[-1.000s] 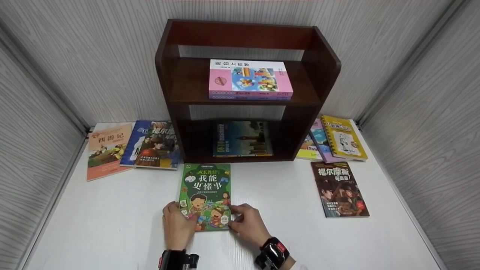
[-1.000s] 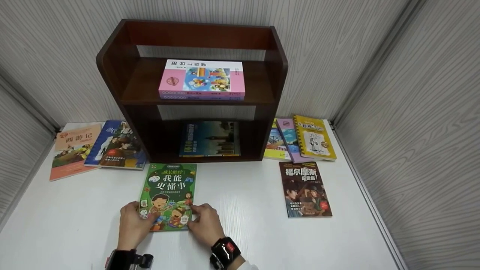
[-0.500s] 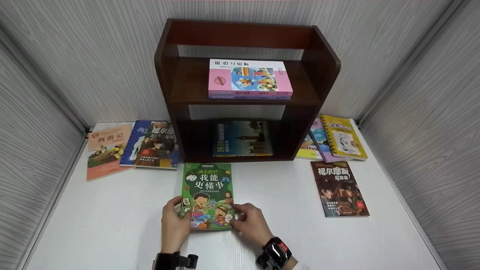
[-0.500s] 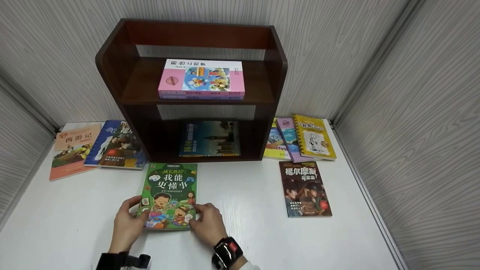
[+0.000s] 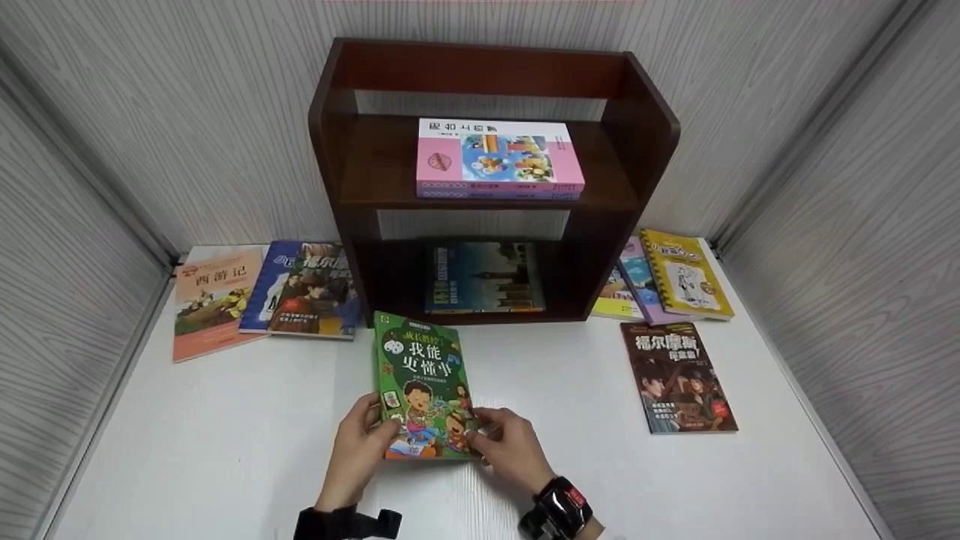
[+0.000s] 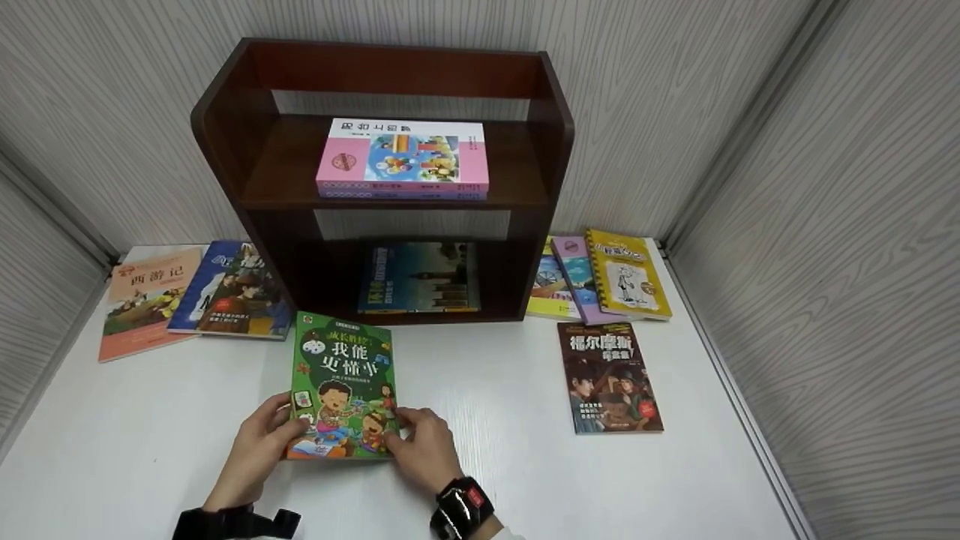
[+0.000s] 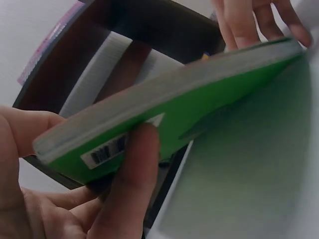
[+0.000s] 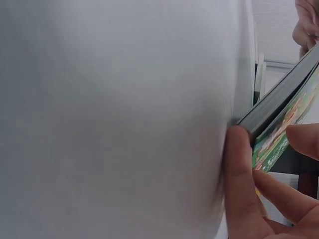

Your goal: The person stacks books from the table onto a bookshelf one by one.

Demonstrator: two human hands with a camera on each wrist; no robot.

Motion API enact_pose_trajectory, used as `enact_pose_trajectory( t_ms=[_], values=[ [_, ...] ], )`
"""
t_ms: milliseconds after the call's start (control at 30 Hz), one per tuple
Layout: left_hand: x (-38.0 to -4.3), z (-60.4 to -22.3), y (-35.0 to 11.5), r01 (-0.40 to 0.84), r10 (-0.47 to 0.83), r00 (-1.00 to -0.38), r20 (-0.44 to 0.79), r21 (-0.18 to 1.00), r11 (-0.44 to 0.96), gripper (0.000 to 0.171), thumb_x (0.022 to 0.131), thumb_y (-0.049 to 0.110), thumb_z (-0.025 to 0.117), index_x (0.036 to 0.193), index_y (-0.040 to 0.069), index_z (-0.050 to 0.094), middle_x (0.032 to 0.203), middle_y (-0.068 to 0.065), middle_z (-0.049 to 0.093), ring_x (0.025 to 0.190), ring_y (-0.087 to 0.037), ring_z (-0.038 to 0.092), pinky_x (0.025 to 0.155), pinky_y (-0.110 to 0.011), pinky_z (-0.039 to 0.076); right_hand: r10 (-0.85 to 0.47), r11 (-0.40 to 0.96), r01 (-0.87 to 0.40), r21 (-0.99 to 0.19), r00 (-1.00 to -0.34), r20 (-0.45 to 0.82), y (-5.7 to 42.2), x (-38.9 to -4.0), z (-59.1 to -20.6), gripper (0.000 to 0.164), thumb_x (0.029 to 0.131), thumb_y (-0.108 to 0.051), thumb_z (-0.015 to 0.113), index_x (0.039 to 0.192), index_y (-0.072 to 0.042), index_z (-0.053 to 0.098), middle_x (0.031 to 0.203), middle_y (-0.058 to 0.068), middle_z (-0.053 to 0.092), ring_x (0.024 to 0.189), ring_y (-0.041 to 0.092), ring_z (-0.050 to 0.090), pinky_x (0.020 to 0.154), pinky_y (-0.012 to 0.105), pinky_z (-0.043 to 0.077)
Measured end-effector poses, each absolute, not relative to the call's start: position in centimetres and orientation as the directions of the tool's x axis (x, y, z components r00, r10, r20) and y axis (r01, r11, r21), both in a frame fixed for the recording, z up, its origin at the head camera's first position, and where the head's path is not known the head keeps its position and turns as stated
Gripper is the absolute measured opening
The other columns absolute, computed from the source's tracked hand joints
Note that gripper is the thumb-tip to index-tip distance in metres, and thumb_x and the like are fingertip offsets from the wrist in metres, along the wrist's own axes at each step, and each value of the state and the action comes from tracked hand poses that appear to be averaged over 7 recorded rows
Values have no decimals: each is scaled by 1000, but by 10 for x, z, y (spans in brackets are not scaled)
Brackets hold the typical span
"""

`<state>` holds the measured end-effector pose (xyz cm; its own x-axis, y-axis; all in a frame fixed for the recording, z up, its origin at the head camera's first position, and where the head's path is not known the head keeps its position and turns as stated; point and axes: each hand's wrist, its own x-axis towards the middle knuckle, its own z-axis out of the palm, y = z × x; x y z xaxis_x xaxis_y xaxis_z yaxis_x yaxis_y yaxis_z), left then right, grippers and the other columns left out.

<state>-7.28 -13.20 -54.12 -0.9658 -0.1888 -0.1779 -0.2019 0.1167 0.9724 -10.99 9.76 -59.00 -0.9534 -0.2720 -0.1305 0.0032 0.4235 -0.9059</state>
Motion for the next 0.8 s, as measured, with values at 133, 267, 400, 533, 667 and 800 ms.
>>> enact_pose_trajectory(
  t_ms=[133,267,400,533,667,800],
  values=[
    [-69,-538,-126,-170,-150,-976,-156,982,86,51,95,2,59,143,-9,47,135,-31,62,111,-33,71,82,-28,59,-286,378,30,-925,-947,-148,105,-109,-589,53,93,-17,72,140,3,59,118,16,69,80,12,67,61,27,61],
    [-64,-535,-121,-124,-113,-987,-118,991,42,52,97,0,59,146,-11,44,139,-32,60,119,-36,67,87,-25,58,-269,354,57,-933,-950,-160,113,-110,-586,55,96,-23,71,144,-1,56,124,19,67,87,15,69,63,31,62],
    [-63,-531,-115,-81,-98,-992,-80,997,7,51,98,-2,60,145,-11,44,138,-31,60,118,-34,68,86,-25,58,-238,300,101,-949,-955,-177,122,-109,-582,60,99,-28,69,148,1,50,128,22,64,90,17,70,67,37,63],
    [-63,-530,-108,-61,-102,-993,-65,997,-36,48,97,-3,61,142,-9,44,135,-30,62,114,-31,69,83,-28,60,-211,253,142,-957,-957,-198,128,-108,-575,67,102,-36,64,150,6,45,125,22,67,92,19,71,72,39,63],
    [-62,-532,-97,-76,-114,-990,-83,995,-70,45,98,-3,61,139,-7,42,136,-29,62,117,-30,67,85,-27,59,-180,176,146,-973,-968,-177,135,-110,-568,68,102,-34,64,151,7,42,128,25,66,91,21,73,76,42,64],
    [-61,-535,-89,-84,-96,-991,-92,993,-83,43,99,-1,61,136,-6,40,138,-29,60,122,-32,65,89,-26,58,-174,76,117,-990,-976,-129,146,-111,-562,64,101,-25,67,151,6,41,131,24,63,91,18,74,80,46,64]
  ],
)
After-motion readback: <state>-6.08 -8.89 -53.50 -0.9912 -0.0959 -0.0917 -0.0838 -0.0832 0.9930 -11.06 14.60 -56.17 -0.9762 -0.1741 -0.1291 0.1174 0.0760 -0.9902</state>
